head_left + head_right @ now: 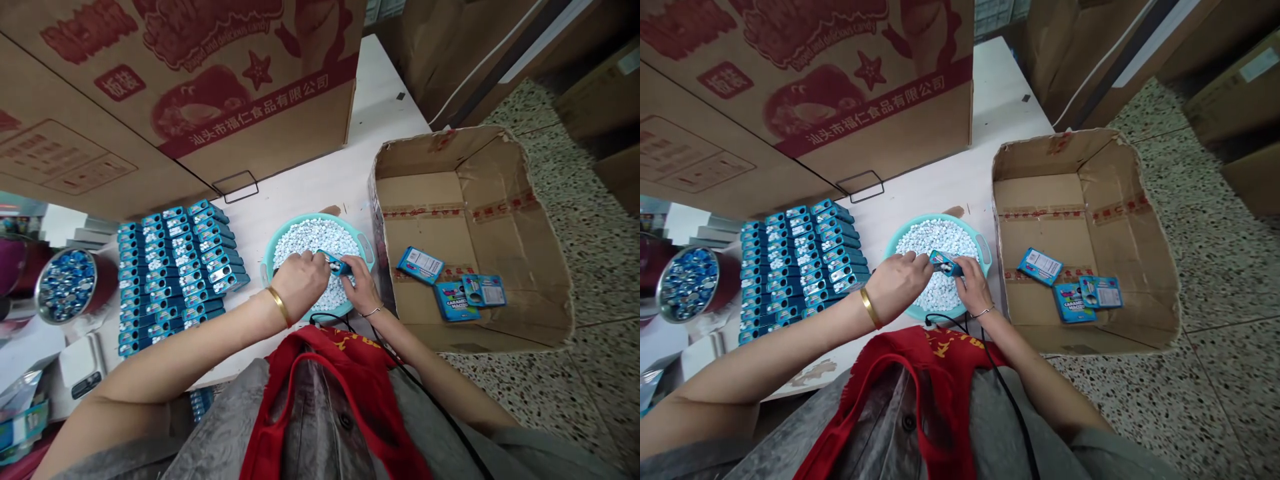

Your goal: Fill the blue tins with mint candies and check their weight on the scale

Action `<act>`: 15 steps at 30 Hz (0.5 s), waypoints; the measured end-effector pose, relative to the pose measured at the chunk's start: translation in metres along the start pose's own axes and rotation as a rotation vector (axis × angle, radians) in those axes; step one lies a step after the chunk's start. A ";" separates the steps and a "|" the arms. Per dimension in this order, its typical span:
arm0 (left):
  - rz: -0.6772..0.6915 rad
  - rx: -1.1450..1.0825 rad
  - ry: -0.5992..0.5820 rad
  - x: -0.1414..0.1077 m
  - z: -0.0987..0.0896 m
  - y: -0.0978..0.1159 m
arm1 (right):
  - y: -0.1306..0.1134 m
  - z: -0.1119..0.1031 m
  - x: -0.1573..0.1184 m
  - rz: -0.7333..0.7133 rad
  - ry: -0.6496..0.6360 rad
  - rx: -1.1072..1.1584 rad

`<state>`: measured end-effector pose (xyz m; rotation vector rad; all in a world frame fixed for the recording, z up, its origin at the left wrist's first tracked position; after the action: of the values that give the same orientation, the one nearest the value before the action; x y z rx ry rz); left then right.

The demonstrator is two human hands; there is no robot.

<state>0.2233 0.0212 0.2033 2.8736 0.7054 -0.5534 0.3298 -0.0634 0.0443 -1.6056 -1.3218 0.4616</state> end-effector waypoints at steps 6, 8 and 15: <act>-0.174 -0.097 0.200 0.005 0.065 -0.061 | 0.011 -0.011 0.003 0.063 0.071 -0.029; -0.261 -0.197 0.136 0.014 0.112 -0.078 | 0.016 -0.018 0.004 0.087 0.103 -0.047; -0.194 -0.417 0.071 0.042 0.213 -0.038 | 0.036 -0.026 0.002 0.210 0.194 -0.052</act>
<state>0.1717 0.0275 -0.0109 2.4625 0.9858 -0.2824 0.3703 -0.0705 0.0267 -1.7940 -1.0327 0.3885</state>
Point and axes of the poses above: each hand's wrist, its own x-axis towards the middle knuckle, its own z-axis out of the palm, y = z × x, the point moved 4 cm from there along x, towards the middle knuckle, and after that the axes turned 9 degrees about y, right-handed, at the moved point
